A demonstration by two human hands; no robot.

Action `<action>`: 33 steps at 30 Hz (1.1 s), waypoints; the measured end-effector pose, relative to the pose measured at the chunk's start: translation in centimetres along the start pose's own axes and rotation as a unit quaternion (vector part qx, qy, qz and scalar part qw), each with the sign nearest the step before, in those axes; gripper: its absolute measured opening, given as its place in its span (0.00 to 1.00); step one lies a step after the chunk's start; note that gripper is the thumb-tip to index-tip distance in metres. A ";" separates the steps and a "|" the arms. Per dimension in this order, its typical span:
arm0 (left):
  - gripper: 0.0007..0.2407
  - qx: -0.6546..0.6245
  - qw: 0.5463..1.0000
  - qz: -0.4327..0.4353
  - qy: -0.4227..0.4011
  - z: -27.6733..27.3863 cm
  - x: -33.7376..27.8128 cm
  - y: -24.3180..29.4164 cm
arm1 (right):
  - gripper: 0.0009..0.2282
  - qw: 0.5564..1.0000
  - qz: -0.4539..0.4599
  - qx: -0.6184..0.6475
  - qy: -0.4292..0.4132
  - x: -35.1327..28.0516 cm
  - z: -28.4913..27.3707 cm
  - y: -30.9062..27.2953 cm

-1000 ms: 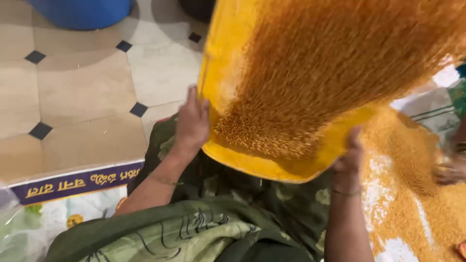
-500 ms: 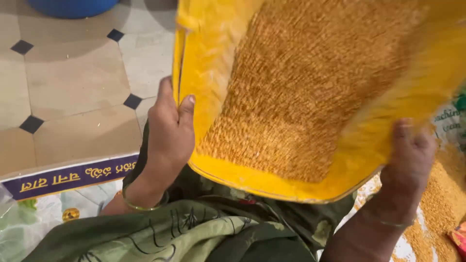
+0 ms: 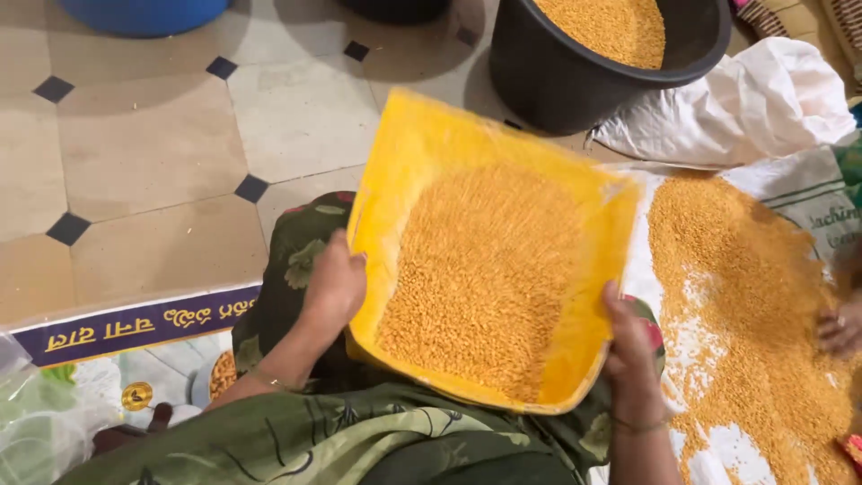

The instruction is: Winnowing and sifting chana dal using a winnowing tray to remove impurities.

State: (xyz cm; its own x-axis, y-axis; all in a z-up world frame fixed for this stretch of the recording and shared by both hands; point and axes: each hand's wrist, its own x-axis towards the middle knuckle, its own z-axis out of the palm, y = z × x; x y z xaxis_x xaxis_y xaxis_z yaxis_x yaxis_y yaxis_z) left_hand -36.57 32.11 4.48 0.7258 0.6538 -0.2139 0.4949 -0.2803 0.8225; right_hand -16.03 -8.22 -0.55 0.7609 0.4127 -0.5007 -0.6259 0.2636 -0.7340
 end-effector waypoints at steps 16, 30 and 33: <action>0.12 0.054 0.999 0.001 0.005 5.7 3.9 -7.7 | 0.24 0.998 0.009 -0.051 0.035 5.0 -4.1 3.9; 0.13 -0.041 0.985 0.160 0.053 2.3 4.2 1.2 | 0.23 0.970 -0.237 -0.019 -0.053 0.2 4.1 -0.1; 0.13 0.038 0.995 0.076 0.046 6.4 6.3 -6.6 | 0.21 0.996 -0.047 -0.016 0.069 5.6 -1.7 3.0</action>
State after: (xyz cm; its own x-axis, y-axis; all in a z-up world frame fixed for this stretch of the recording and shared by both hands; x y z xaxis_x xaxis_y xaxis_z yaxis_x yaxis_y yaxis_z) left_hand -32.21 33.56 -5.61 0.7500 0.6604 -0.0377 0.4199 -0.4312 0.7986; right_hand -13.41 -6.62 -6.36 0.8333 0.2624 -0.4865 -0.5472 0.2668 -0.7934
